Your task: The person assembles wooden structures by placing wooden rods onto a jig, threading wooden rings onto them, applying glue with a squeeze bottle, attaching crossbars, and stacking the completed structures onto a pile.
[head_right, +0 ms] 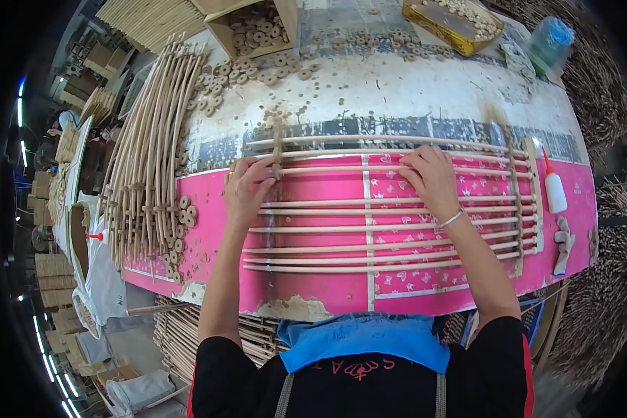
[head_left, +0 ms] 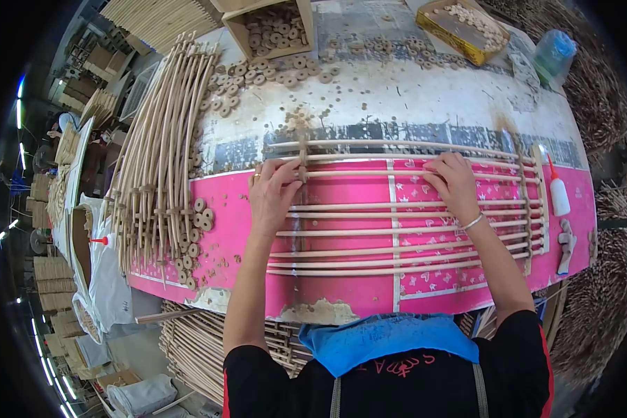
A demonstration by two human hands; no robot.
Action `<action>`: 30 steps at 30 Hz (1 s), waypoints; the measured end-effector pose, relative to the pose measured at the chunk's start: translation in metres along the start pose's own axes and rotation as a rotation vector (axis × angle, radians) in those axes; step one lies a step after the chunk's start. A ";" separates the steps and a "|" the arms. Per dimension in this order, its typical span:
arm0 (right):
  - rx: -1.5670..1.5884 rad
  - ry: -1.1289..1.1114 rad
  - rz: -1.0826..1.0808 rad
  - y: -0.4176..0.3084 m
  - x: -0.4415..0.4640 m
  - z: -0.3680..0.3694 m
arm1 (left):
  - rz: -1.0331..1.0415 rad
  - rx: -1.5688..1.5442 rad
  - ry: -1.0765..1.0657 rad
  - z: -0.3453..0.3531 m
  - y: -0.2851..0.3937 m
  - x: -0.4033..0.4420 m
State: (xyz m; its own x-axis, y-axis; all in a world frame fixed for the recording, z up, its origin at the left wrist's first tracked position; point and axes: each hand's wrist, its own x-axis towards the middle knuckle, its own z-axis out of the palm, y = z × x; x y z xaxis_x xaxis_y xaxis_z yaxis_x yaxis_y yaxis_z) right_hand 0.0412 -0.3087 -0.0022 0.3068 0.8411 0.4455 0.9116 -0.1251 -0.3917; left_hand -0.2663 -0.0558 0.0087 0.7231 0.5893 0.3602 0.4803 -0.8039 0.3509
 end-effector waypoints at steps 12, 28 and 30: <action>0.059 0.014 0.138 -0.024 0.000 -0.035 | -0.067 -0.037 -0.009 0.091 -0.103 0.207; 0.131 -0.037 0.226 -0.028 -0.004 -0.039 | -0.033 0.216 0.096 0.123 -0.105 0.229; 0.127 -0.020 0.233 -0.027 -0.005 -0.040 | 0.004 0.315 0.137 0.126 -0.106 0.226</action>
State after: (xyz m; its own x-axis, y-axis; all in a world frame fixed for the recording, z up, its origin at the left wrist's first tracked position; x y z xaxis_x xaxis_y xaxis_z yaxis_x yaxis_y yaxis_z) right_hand 0.0265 -0.3304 0.0385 0.4978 0.8079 0.3155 0.7749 -0.2508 -0.5803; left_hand -0.0911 0.1528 -0.0559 0.6623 0.5740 0.4816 0.6226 -0.7792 0.0723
